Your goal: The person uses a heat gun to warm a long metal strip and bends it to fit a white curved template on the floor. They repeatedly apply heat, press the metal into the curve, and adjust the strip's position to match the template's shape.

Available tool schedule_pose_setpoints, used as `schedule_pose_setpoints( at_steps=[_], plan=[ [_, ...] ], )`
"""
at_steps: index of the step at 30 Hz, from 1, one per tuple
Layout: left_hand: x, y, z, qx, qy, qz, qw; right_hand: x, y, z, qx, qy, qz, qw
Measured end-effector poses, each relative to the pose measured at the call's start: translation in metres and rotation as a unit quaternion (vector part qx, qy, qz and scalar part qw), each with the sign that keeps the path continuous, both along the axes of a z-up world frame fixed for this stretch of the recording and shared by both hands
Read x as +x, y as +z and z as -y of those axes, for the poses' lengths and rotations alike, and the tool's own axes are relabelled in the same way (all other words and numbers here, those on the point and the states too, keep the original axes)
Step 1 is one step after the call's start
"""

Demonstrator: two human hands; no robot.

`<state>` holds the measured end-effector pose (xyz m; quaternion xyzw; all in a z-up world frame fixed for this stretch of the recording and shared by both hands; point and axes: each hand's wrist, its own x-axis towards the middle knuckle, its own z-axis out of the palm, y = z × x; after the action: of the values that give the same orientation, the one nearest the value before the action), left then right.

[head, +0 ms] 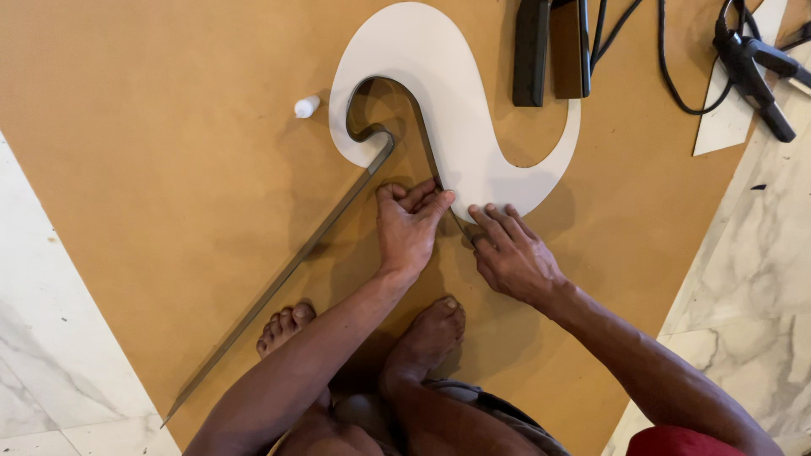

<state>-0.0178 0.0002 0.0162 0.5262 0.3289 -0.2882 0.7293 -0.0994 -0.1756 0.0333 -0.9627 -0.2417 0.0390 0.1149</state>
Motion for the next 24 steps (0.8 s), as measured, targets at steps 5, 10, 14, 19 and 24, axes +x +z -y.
schedule_pose_setpoints(
  at_steps=[5, 10, 14, 19, 24],
  plan=[
    [0.000, 0.000, 0.001, 0.017, -0.025, -0.017, 0.999, 0.009, 0.012, -0.003, 0.006, 0.008, 0.006, 1.000],
    [-0.001, -0.005, 0.001, 0.030, -0.038, -0.019, 0.999, 0.003, 0.001, 0.002, 0.009, 0.006, 0.013, 1.000],
    [0.000, -0.004, 0.001, 0.035, -0.039, -0.020, 0.998, 0.002, 0.001, 0.004, 0.013, 0.003, -0.009, 1.000],
    [0.002, 0.002, -0.001, 0.028, -0.032, -0.025, 0.999, 0.005, 0.006, 0.002, 0.009, 0.008, -0.011, 1.000],
    [0.002, 0.002, 0.000, 0.021, -0.024, -0.023, 0.999, 0.001, 0.009, -0.008, 0.025, -0.008, -0.023, 0.999]
  ],
)
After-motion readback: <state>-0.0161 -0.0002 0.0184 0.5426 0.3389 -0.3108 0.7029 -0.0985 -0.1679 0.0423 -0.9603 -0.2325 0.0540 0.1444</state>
